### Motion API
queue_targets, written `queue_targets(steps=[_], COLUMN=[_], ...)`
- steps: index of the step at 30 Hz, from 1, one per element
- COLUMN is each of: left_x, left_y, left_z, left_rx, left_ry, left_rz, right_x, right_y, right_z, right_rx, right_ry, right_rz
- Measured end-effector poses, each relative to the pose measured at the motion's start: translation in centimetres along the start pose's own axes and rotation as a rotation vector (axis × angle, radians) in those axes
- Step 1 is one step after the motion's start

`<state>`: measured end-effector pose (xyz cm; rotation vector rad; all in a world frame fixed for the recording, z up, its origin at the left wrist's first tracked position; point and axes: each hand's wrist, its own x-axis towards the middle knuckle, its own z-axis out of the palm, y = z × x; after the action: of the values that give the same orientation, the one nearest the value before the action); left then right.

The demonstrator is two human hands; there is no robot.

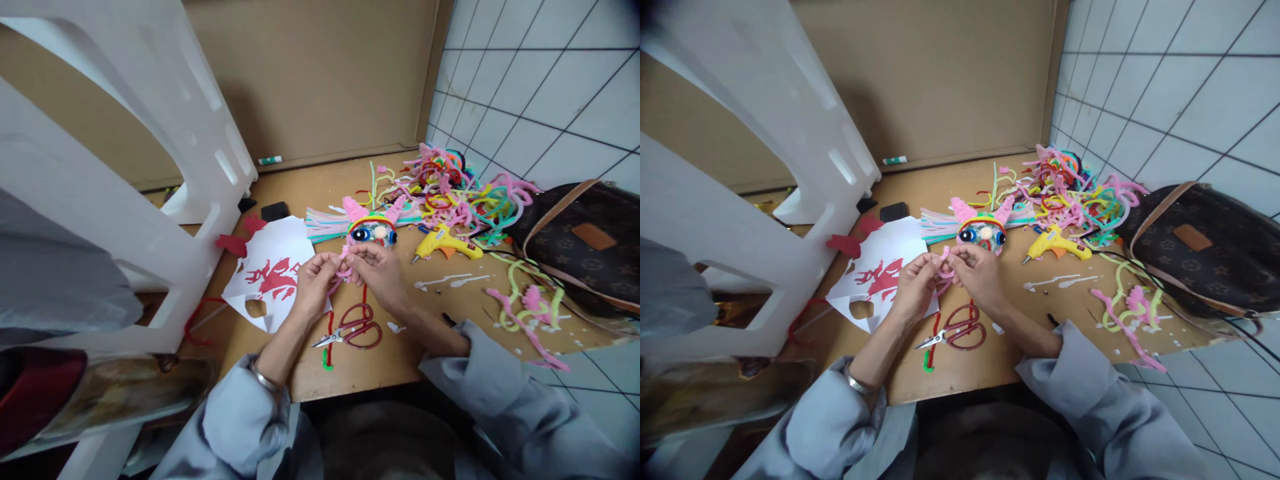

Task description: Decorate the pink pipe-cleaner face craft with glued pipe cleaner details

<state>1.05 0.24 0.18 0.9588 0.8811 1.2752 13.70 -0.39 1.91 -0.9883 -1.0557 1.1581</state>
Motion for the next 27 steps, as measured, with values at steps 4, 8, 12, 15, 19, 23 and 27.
queue_targets(steps=[4,8,12,15,19,23,27], left_x=[0.07,0.04,-0.03,-0.09,-0.18,-0.27,-0.31], left_y=[-0.02,-0.06,-0.11,-0.15,-0.27,-0.41,-0.46], left_z=[0.1,0.12,0.13,0.16,0.27,0.45,0.57], left_rx=[-0.017,-0.042,-0.046,-0.053,-0.033,-0.042,-0.062], left_ry=[0.022,0.02,0.013,0.003,-0.006,-0.01,-0.009], left_rz=[-0.005,-0.023,-0.014,-0.022,-0.045,-0.047,-0.057], right_x=[-0.01,-0.1,-0.21,-0.26,-0.27,-0.24,-0.21], right_y=[-0.01,-0.38,-0.69,-0.71,-0.54,-0.44,-0.49], right_z=[-0.07,-0.01,0.13,0.17,0.17,0.19,0.15], right_rx=[-0.023,-0.039,-0.049,-0.052,-0.06,-0.073,-0.076], right_ry=[0.001,0.007,0.011,0.019,0.038,0.069,0.079], right_rz=[-0.003,0.008,0.0,-0.002,-0.004,-0.019,-0.035])
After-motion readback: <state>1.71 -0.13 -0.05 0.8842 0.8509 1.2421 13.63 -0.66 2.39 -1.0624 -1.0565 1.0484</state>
